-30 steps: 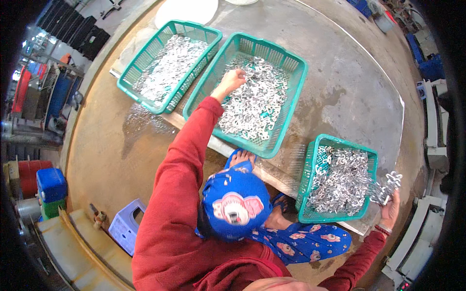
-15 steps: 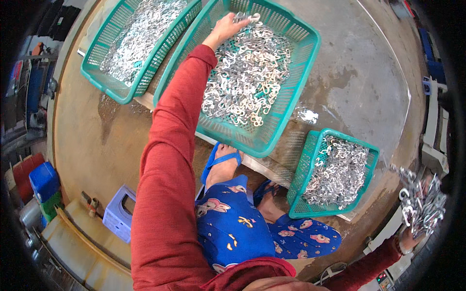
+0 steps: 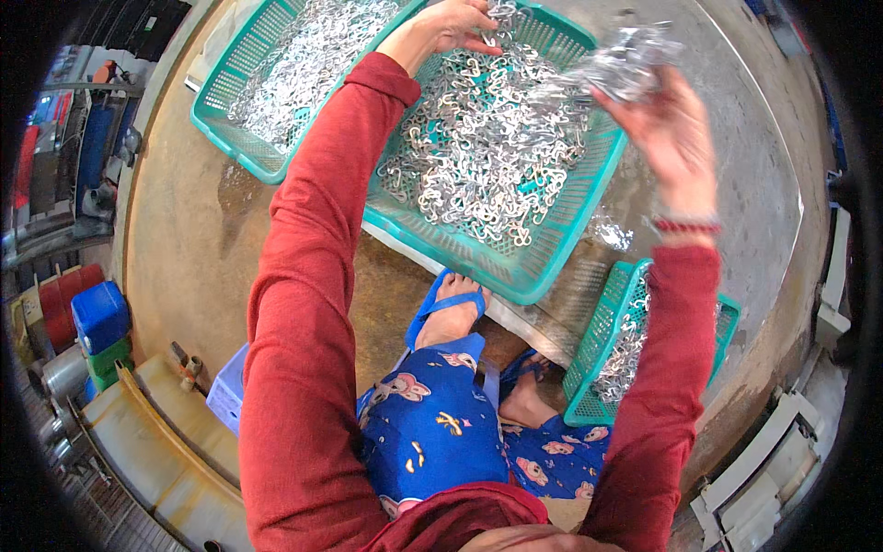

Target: The person moves plastic baskets and a stool into position, then sits and repeatedly scoops small metal fasteners from one green basket into another, occasionally separating tangled pieces by hand. The person continues transferring and sorting the fasteners across three baskets.

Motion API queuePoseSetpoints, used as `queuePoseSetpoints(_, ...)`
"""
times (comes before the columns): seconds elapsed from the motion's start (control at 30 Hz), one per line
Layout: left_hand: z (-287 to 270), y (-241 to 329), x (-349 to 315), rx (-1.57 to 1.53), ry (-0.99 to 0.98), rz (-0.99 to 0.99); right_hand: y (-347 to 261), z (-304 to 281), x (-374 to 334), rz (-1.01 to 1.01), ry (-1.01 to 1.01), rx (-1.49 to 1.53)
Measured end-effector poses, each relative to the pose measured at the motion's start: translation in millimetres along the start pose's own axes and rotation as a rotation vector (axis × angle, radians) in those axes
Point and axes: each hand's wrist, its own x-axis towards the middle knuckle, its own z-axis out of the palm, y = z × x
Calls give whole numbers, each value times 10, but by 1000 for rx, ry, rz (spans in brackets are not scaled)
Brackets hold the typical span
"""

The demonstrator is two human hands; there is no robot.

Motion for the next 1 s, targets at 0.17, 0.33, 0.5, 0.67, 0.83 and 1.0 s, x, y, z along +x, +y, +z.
queuePoseSetpoints(0.17, 39, -36, -70, -121, -328, -93, 365, -384, 681, 15, 116, -36)
queuePoseSetpoints(0.33, 216, 50, -300, -292, -174, 18, 226, -34, 697, -84, -39, -236)
queuePoseSetpoints(0.5, 430, 113, -512, -463, -412, 188, 325, 230, 589, -19, 289, -446)
queuePoseSetpoints(0.67, 560, 50, -513, -139, -458, 71, 399, 60, 573, 86, 73, -614)
queuePoseSetpoints(0.83, 233, -65, -599, 356, -296, 68, 187, -259, 351, 179, 314, -930)
queuePoseSetpoints(1.0, -158, -279, -872, -24, -343, 122, 330, -456, 205, 186, 138, -791)
